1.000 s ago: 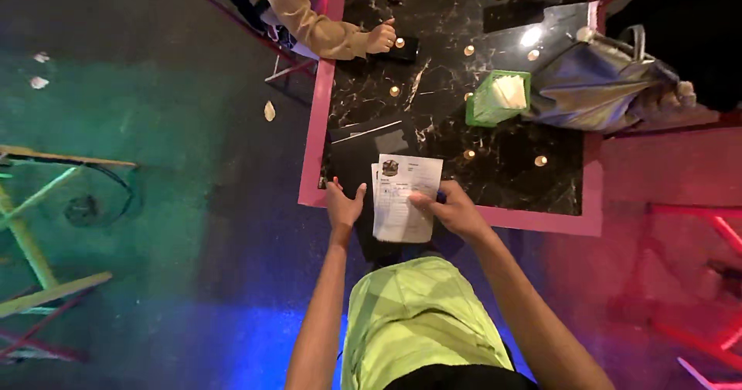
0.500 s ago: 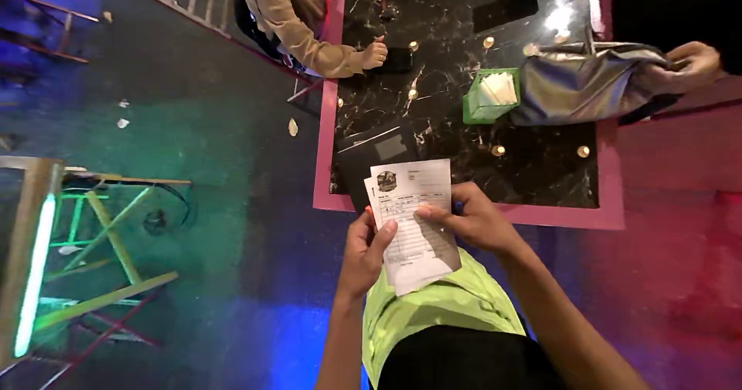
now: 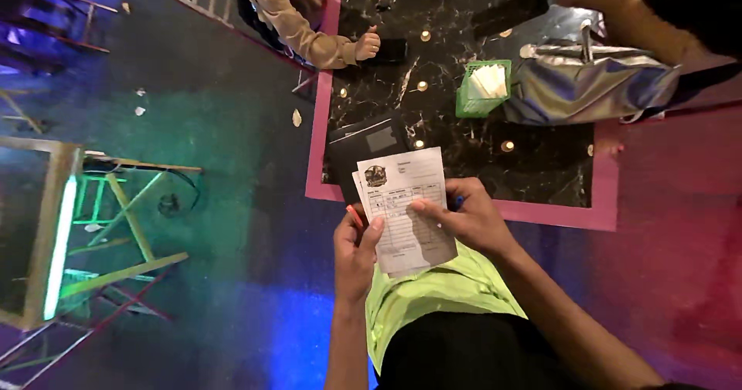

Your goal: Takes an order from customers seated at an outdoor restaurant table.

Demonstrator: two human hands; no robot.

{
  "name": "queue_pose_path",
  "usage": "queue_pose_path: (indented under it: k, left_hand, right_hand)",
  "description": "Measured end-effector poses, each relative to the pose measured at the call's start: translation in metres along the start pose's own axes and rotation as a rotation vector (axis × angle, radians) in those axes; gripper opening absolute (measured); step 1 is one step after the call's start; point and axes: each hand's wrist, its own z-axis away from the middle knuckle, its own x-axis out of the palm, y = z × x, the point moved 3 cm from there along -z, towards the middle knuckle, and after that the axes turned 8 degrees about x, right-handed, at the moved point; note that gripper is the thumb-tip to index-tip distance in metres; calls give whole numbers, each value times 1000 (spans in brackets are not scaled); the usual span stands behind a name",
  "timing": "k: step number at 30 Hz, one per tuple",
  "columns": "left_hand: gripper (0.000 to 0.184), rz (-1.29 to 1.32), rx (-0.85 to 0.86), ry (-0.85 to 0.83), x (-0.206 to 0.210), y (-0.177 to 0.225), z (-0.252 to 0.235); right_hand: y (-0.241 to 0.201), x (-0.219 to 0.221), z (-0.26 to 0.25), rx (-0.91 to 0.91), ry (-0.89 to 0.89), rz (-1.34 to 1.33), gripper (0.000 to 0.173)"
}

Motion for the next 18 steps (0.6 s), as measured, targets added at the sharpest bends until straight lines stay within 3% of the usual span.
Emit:
queue_pose_path:
  k: [8, 18]
  left_hand:
    - [10, -215, 150, 153, -7, 6, 4]
    - [10, -250, 222, 169, -14, 14, 5]
  right_hand:
    - [6, 9, -1, -10, 7, -24, 15]
    - [9, 16, -2, -14, 10, 8, 16]
